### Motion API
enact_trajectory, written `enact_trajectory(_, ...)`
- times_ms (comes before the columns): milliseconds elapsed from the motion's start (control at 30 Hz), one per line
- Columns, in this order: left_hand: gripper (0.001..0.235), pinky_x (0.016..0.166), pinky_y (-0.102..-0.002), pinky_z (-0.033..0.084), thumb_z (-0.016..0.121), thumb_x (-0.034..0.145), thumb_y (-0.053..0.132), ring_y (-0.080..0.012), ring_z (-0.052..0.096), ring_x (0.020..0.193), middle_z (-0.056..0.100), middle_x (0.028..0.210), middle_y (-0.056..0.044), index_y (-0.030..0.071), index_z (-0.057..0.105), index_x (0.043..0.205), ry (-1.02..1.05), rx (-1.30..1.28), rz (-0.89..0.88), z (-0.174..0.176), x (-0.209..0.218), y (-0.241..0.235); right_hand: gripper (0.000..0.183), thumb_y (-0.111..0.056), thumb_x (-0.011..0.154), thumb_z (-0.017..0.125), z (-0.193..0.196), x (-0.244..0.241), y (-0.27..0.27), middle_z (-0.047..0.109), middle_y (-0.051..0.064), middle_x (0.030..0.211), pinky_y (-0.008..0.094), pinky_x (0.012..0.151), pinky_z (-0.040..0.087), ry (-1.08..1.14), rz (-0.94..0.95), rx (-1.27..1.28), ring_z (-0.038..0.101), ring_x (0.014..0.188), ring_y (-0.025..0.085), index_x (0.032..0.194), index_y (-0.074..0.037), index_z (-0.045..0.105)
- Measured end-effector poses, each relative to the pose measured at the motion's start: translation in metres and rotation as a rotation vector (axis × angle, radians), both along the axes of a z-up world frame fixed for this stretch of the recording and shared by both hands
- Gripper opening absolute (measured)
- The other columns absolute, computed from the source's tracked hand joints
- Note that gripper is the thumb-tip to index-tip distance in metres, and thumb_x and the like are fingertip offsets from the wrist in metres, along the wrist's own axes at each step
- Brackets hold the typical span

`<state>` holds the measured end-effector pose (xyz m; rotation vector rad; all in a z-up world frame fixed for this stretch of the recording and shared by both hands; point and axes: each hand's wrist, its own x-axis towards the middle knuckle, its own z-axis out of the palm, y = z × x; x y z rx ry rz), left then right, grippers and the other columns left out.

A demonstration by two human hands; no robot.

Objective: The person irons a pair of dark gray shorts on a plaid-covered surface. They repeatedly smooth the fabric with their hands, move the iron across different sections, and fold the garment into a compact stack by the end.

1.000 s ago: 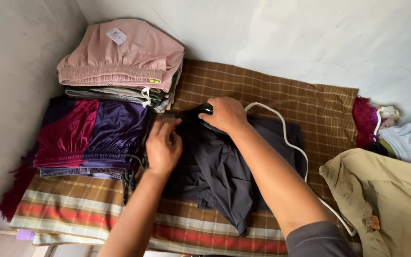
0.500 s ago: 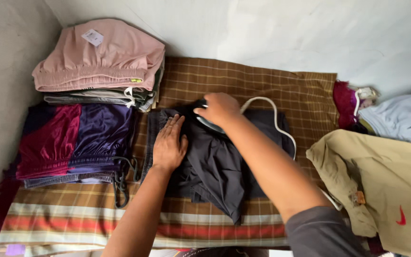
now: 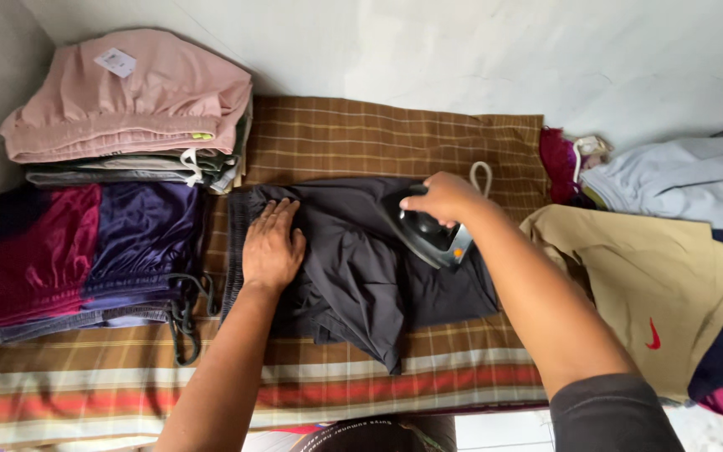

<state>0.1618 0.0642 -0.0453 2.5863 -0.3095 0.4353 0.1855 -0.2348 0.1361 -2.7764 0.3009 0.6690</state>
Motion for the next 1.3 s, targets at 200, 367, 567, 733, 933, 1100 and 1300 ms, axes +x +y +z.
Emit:
enact_trajectory(200,0.054,0.118,-0.042,0.039,0.054,0.092,0.031,-0.0272,0.049,0.144,0.060,0.148,-0.005,0.022,0.057,0.145,0.072,0.007,-0.016,0.008,-0.005,0.002,0.069,-0.058,0.095,0.057,-0.017,-0.046,0.007,0.074,0.022,0.114,0.048,0.094,0.058,-0.144,0.087,-0.149,0.071,0.112,0.037,0.131,0.000,0.066)
enact_trajectory(367,0.052,0.118,-0.042,0.038,0.055,0.093,0.030,-0.0270,0.050,0.144,0.060,0.148,-0.005,0.022,0.058,0.144,0.064,-0.010,-0.010,0.009,-0.008,0.002,0.066,-0.058,0.097,0.056,-0.035,-0.045,-0.025,0.073,0.022,0.119,0.051,0.098,0.055,-0.187,-0.030,-0.224,0.068,0.117,0.039,0.131,-0.002,0.067)
enact_trajectory(567,0.051,0.117,-0.043,0.039,0.055,0.093,0.030,-0.0275,0.050,0.143,0.061,0.148,-0.005,0.022,0.059,0.144,0.047,-0.014,0.001,0.007,-0.008,0.000,0.064,-0.057,0.098,0.058,-0.021,-0.035,-0.062,0.074,0.020,0.118,0.051,0.096,0.055,-0.240,-0.190,-0.281,0.068,0.116,0.038,0.129,-0.002,0.068)
enact_trajectory(733,0.050,0.116,-0.043,0.040,0.058,0.093,0.030,-0.0280,0.052,0.142,0.063,0.146,-0.005,0.021,0.062,0.141,0.016,-0.006,0.000,0.000,-0.006,0.000,0.067,-0.059,0.098,0.057,-0.027,-0.026,-0.105,0.074,0.021,0.118,0.052,0.096,0.055,-0.239,-0.297,-0.296,0.068,0.116,0.039,0.128,0.000,0.068)
enact_trajectory(933,0.049,0.115,-0.044,0.041,0.059,0.093,0.028,-0.0307,0.054,0.140,0.064,0.143,-0.008,0.018,0.063,0.141,-0.023,-0.029,-0.008,0.005,-0.007,0.000,0.060,-0.050,0.102,0.060,-0.050,-0.015,-0.159,0.074,0.026,0.110,0.056,0.088,0.057,-0.322,-0.403,-0.256,0.070,0.108,0.044,0.124,0.004,0.071)
enact_trajectory(1100,0.044,0.110,-0.045,0.045,0.063,0.092,0.018,-0.0341,0.058,0.134,0.066,0.139,-0.011,0.016,0.067,0.136,-0.061,-0.209,-0.061,0.023,-0.012,0.000,0.059,-0.053,0.100,0.065,-0.067,0.009,-0.191,0.074,0.018,0.083,0.052,0.078,0.059,-0.456,-0.481,-0.096,0.075,0.079,0.033,0.119,0.002,0.072)
enact_trajectory(1300,0.041,0.099,-0.042,0.051,0.071,0.084,0.021,-0.0258,0.068,0.117,0.072,0.121,-0.003,0.022,0.072,0.126,-0.079,-0.126,0.009,0.028,-0.046,-0.009,0.035,-0.040,0.104,0.069,-0.105,0.051,-0.184,0.061,0.004,0.064,0.032,0.046,0.053,-1.017,-0.558,0.438,0.064,0.049,0.019,0.095,-0.007,0.060)
